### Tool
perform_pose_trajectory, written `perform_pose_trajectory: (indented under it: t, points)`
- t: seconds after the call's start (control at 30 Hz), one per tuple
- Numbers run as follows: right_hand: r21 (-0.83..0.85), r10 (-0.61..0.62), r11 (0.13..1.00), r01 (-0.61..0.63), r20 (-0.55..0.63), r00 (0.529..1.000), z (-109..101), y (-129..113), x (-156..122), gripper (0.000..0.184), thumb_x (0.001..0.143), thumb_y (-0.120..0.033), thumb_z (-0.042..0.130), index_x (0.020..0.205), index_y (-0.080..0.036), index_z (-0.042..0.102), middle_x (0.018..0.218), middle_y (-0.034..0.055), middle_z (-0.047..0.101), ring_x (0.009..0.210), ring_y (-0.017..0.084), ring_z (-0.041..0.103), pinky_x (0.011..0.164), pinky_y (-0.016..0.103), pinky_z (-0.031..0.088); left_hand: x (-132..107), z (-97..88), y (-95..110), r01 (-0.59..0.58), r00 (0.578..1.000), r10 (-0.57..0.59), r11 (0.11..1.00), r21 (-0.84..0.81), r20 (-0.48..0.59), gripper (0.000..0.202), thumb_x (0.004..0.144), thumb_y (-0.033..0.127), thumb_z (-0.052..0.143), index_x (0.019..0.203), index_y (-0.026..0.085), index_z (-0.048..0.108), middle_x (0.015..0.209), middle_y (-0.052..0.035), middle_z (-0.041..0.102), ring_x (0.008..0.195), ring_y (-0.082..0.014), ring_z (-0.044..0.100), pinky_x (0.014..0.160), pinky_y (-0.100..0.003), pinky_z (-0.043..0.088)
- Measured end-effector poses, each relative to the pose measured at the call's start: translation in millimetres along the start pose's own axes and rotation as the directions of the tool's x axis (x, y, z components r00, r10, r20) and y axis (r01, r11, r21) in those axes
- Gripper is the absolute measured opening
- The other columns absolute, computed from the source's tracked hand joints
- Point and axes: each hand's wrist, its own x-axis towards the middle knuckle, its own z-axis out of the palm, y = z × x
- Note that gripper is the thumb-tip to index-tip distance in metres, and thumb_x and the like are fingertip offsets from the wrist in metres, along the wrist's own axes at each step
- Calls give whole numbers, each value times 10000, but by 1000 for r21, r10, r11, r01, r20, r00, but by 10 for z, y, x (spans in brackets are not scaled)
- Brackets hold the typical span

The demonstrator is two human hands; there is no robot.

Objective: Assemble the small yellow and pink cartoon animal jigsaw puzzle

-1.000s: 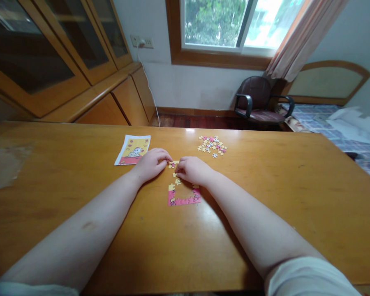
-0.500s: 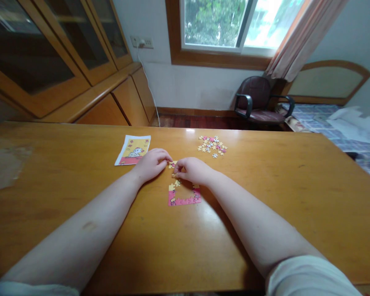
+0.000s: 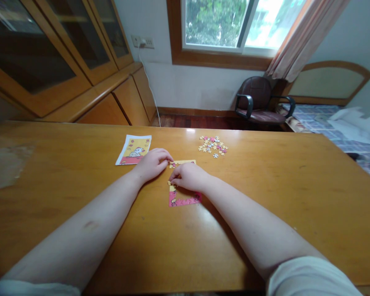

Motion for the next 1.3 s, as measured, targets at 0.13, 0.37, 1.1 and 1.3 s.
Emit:
perform_pose_trajectory:
  t: [0.13, 0.37, 1.1, 1.3]
  points:
    - [-4, -8, 1000, 8, 10, 1000, -16, 19, -5, 167, 788, -229, 639, 888, -239, 773, 868, 2, 752, 761, 143, 657, 727, 229, 470, 0, 32, -63, -12, 1000, 12, 1000, 8, 0, 241, 791, 139, 459, 816, 190, 694, 903, -31, 683, 909, -183, 592, 876, -356, 451]
    - [63, 19, 998, -19, 9, 1000, -22, 11, -9, 158, 770, -220, 645, 863, -197, 770, 776, 13, 740, 661, 127, 621, 634, 216, 445, -103, -221, 476, 42, 998, -27, 954, 298, -55, 250, 843, 173, 454, 931, 184, 688, 955, -67, 695, 933, -230, 593, 854, -395, 450]
    - [-7, -7, 1000, 7, 10, 1000, -24, -53, -10, 165, 758, -148, 613, 839, -188, 751, 789, 13, 744, 691, 132, 650, 657, 217, 453, -1211, 401, 1279, 10, 951, -141, 904, 428, 276, 779, 827, 625, 453, 1433, 137, 416, 1495, -205, 355, 1392, -358, 303, 1127, -550, 245]
    - [-64, -6, 998, 7, 16, 1000, -23, -70, -20, 165, 761, -164, 619, 842, -201, 758, 808, 18, 749, 705, 140, 657, 668, 224, 461, -1197, 390, 1300, 28, 941, -170, 901, 432, 294, 808, 813, 648, 462, 1426, 124, 423, 1478, -217, 380, 1373, -363, 335, 1129, -533, 246]
